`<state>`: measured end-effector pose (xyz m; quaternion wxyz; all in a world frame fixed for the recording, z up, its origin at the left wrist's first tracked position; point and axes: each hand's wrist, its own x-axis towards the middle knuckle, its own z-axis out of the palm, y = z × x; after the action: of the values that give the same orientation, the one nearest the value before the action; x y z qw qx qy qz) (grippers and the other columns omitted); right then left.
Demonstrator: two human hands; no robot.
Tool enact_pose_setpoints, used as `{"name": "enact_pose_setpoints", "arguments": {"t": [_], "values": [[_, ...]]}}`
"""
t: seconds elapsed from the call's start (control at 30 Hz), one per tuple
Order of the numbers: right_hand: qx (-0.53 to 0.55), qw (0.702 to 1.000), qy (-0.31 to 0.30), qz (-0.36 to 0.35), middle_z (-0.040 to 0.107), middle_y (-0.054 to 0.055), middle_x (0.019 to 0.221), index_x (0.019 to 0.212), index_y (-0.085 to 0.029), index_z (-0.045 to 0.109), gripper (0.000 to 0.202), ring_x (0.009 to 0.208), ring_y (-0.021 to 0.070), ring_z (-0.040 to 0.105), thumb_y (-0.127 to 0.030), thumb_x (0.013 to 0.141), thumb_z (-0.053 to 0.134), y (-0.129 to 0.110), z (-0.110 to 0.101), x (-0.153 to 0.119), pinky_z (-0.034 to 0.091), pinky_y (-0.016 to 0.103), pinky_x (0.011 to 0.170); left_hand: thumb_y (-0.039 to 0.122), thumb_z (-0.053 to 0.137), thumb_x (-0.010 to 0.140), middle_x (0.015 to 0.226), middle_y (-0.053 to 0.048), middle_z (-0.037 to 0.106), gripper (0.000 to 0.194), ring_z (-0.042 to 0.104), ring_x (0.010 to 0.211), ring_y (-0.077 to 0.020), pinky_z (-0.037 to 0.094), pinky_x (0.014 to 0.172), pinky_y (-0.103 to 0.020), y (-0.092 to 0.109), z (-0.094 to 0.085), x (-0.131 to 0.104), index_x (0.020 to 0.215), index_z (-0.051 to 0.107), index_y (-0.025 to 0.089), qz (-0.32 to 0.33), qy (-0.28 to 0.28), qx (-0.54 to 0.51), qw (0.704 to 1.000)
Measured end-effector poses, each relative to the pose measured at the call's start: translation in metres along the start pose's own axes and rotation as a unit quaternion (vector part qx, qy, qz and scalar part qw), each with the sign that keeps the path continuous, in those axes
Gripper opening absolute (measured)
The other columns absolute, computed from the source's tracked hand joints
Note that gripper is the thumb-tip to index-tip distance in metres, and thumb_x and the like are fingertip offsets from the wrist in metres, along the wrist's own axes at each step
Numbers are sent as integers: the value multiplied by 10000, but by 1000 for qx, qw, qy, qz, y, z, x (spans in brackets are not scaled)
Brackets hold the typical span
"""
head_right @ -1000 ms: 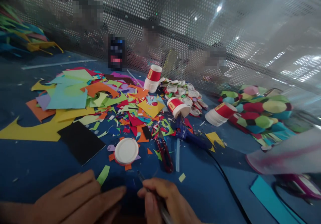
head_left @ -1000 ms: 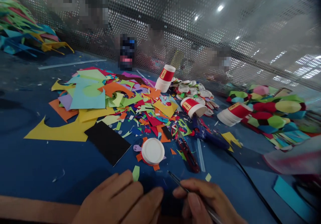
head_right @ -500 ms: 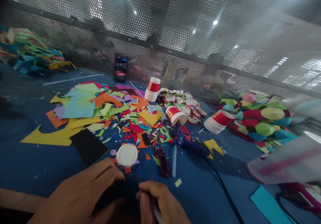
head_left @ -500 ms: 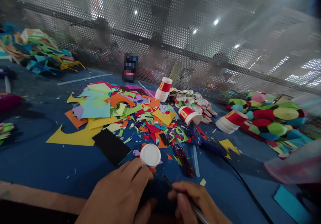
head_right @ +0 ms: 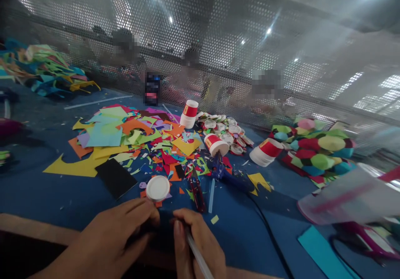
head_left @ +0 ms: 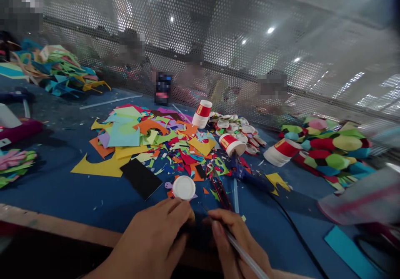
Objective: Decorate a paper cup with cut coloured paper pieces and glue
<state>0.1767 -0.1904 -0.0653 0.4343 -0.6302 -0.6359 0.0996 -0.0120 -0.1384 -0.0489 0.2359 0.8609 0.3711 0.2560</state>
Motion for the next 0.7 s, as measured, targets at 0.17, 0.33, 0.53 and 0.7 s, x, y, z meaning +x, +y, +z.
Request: {"name": "enact_pose_setpoints", "arguments": {"t": [0.17,0.33,0.53,0.7], "values": [[48,996,-52,49,717,-30,714,1015,-280,706,265,558,129,659,-447,1001,501,-12,-11,11,519,191,559,137,511,911,914,8,677,147,619,835,-153,467,738,-270,4,-25,20,939,629,219,-26,-24,-131,991],[57,995,-48,65,651,-35,624,970,-252,700,271,506,126,600,-491,937,578,-31,-26,42,463,194,482,264,579,900,823,4,662,106,633,733,-147,489,675,-269,3,-56,62,969,620,195,-66,-101,-316,941],[114,990,-43,73,627,-30,630,948,-226,672,251,522,130,585,-469,891,643,-42,-33,83,459,205,482,194,658,832,844,28,606,296,609,741,-124,485,667,-251,-5,-68,100,1101,535,208,-31,-69,-395,916],[112,991,-35,57,617,-29,637,921,-229,660,231,520,123,546,-453,870,658,-46,-27,108,431,197,456,222,709,823,839,26,620,299,595,752,-117,468,704,-260,-17,-71,111,1083,565,191,-41,-45,-454,889]]}}
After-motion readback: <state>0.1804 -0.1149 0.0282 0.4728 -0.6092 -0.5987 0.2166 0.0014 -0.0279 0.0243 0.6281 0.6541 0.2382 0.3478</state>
